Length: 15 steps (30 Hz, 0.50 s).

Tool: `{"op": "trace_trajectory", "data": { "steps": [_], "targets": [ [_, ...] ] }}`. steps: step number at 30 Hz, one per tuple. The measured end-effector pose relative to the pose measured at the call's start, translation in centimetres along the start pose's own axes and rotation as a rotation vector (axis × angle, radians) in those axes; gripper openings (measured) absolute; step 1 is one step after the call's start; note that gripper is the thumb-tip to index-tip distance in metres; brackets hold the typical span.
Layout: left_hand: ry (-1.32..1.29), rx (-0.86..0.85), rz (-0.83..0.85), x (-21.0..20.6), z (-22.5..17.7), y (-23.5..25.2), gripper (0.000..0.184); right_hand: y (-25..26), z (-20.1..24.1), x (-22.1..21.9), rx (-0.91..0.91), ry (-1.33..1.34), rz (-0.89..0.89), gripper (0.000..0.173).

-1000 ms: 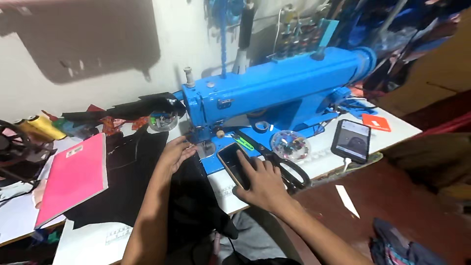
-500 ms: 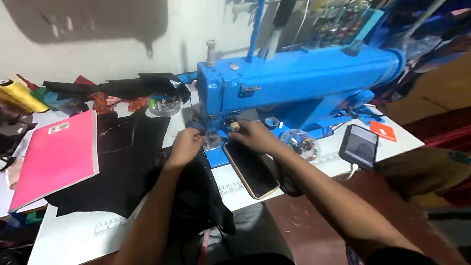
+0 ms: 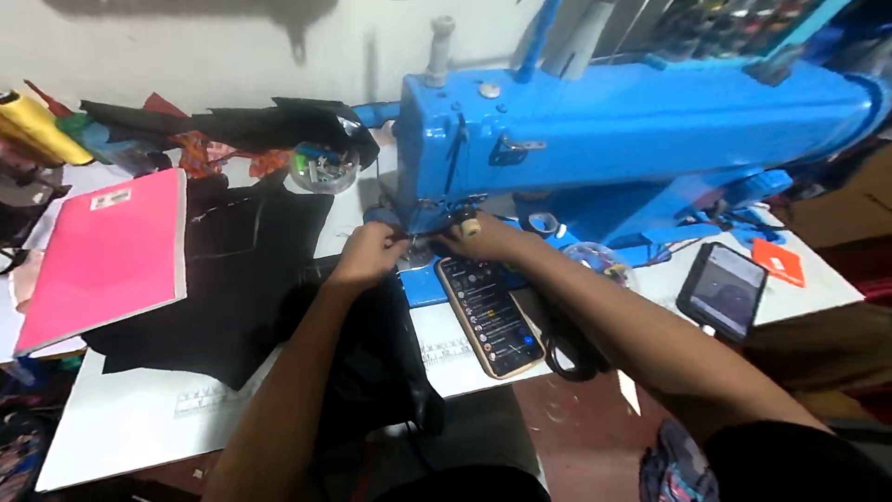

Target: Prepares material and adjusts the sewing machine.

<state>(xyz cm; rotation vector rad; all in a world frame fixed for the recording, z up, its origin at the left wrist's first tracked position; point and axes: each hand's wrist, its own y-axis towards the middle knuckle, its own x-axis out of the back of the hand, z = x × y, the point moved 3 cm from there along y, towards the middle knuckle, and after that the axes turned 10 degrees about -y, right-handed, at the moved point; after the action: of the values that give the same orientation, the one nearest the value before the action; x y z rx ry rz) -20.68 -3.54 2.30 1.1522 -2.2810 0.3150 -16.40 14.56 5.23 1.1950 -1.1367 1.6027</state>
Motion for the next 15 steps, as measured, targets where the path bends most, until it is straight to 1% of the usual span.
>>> {"op": "trace_trajectory", "data": {
  "steps": [3, 4, 10, 13, 15],
  "targets": [
    [-0.085, -0.019, -0.001, 0.1, 0.6, 0.3, 0.025, -0.1, -0.7, -0.9, 0.136, -0.015, -0.208, 0.031],
    [-0.106, -0.023, -0.007, 0.1, 0.8, 0.3, 0.023, 0.0, -0.8, -1.2, 0.162, -0.014, -0.245, 0.030],
    [-0.164, -0.075, -0.049, 0.3, 0.3, 0.2, 0.014, -0.2, -0.9, -1.0, 0.162, 0.032, -0.248, 0.029],
    [-0.183, -0.123, -0.070, 0.2, 0.5, 0.2, 0.014, -0.4, -0.7, -0.5, 0.133, 0.025, -0.189, 0.031],
    [-0.215, -0.138, -0.093, -0.1, 0.8, 0.3, 0.013, -0.3, -0.5, -0.1, 0.084, 0.014, -0.081, 0.034]
  ]
}}
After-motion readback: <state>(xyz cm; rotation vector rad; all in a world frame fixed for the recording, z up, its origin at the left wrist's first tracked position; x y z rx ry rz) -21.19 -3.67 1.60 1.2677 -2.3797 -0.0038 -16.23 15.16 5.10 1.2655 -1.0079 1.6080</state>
